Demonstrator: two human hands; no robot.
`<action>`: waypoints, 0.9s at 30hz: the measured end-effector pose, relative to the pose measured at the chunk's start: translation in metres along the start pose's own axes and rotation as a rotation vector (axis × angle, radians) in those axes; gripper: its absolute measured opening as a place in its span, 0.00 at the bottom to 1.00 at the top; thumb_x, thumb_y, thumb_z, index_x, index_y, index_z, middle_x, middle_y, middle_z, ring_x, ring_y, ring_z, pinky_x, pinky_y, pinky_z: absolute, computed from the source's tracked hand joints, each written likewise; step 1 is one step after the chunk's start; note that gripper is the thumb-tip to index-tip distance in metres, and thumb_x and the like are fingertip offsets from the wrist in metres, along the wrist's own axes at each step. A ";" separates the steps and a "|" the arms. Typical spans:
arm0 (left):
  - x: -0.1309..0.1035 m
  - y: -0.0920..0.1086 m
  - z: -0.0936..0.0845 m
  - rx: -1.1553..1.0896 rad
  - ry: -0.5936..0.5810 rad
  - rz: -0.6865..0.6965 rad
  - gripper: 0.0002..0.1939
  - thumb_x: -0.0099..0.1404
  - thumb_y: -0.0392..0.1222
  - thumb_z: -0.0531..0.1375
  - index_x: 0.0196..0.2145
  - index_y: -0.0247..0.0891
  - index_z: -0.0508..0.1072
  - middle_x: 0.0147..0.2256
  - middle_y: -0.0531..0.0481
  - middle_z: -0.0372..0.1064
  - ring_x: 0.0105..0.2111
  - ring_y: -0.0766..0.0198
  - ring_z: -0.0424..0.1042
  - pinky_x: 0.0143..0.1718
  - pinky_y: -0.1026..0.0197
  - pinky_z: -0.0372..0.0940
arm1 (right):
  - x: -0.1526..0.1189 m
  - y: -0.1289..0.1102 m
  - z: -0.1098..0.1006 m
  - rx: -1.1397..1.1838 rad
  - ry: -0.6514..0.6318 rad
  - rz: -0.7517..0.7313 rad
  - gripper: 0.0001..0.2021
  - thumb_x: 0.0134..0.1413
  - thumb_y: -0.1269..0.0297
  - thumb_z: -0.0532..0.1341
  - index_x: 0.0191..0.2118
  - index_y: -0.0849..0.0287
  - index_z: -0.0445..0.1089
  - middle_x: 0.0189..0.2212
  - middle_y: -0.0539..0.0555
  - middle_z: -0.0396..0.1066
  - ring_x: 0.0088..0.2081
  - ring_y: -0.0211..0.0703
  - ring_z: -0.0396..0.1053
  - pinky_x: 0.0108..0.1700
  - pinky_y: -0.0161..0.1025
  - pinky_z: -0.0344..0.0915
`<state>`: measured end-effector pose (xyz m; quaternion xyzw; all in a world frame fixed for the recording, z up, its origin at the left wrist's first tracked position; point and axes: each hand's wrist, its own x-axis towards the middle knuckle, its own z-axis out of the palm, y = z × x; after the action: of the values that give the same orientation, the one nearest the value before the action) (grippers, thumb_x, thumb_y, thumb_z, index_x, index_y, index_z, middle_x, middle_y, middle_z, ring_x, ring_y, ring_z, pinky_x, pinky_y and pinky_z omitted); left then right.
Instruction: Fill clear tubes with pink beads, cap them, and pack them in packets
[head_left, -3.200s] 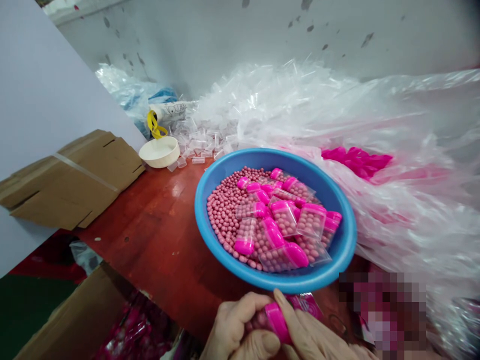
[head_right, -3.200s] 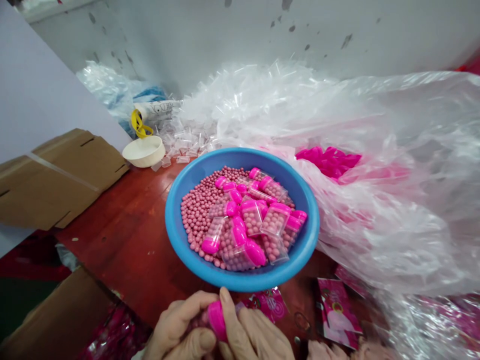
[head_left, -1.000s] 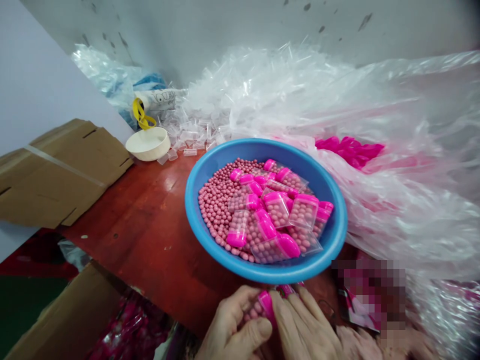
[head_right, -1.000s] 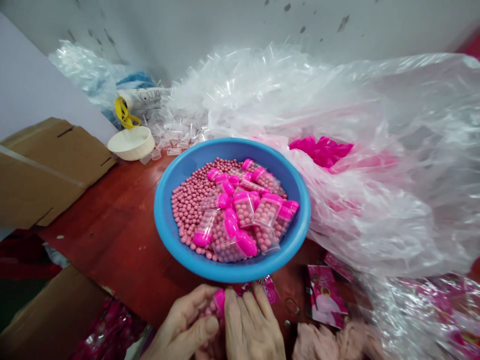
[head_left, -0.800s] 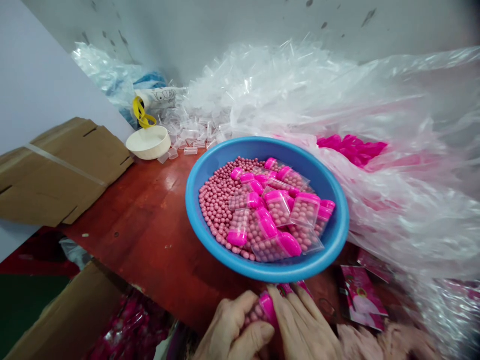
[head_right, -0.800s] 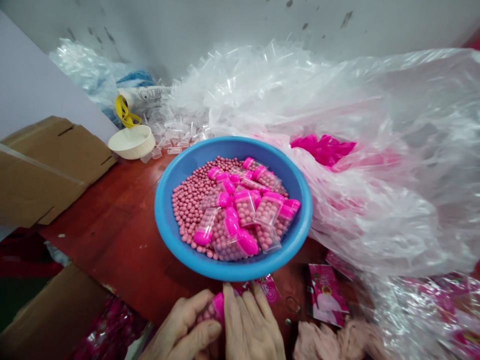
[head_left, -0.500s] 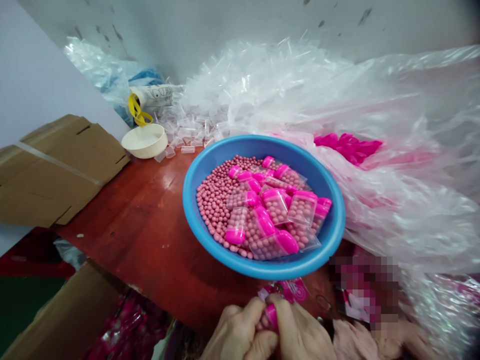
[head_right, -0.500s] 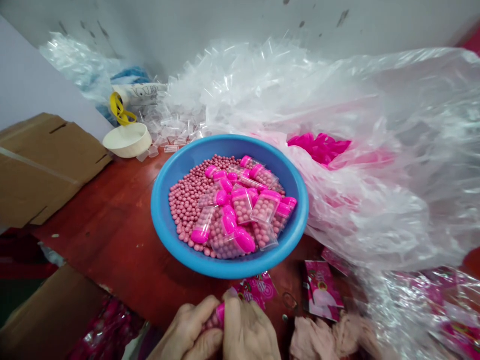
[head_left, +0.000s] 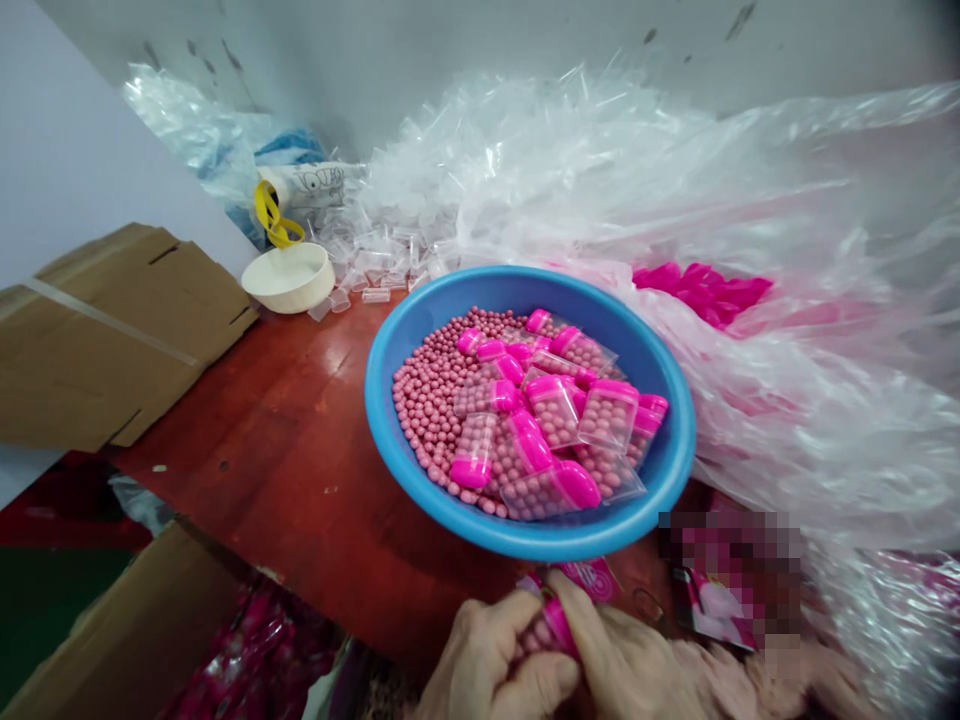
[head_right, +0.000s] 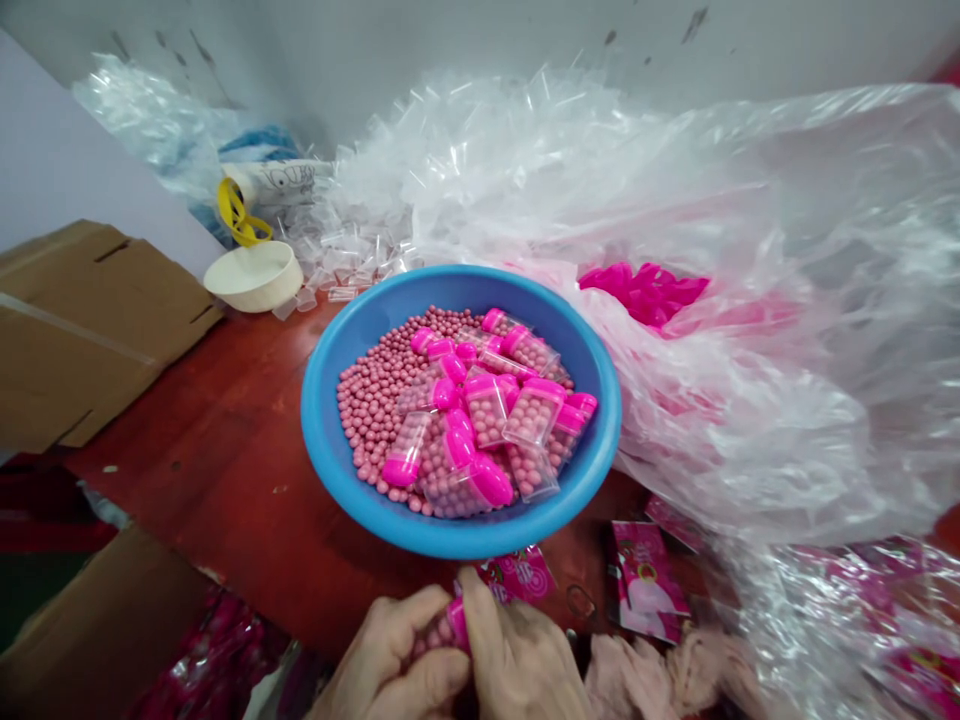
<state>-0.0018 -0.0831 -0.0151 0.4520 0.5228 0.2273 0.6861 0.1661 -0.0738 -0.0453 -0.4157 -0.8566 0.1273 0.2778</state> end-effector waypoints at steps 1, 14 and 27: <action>0.002 -0.001 0.000 -0.067 0.000 -0.012 0.12 0.61 0.48 0.60 0.32 0.34 0.71 0.25 0.55 0.66 0.24 0.68 0.66 0.23 0.66 0.62 | -0.003 0.002 0.002 0.027 0.004 0.009 0.17 0.57 0.71 0.50 0.52 0.61 0.65 0.25 0.52 0.76 0.24 0.43 0.75 0.27 0.33 0.71; -0.006 -0.003 -0.002 0.181 0.015 0.054 0.08 0.56 0.42 0.62 0.24 0.38 0.68 0.20 0.60 0.51 0.22 0.69 0.52 0.25 0.66 0.52 | -0.008 -0.004 0.001 0.268 0.014 0.040 0.25 0.63 0.71 0.47 0.64 0.50 0.54 0.31 0.48 0.79 0.25 0.39 0.76 0.29 0.29 0.74; 0.013 -0.010 0.006 -0.160 -0.052 0.180 0.27 0.64 0.62 0.50 0.42 0.33 0.66 0.19 0.56 0.62 0.13 0.73 0.55 0.15 0.70 0.53 | -0.005 0.002 -0.004 0.373 -0.006 0.266 0.20 0.64 0.65 0.47 0.58 0.52 0.63 0.28 0.52 0.77 0.24 0.42 0.76 0.25 0.31 0.72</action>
<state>0.0062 -0.0803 -0.0304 0.4464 0.4424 0.3171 0.7103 0.1723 -0.0771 -0.0447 -0.4659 -0.7568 0.3202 0.3282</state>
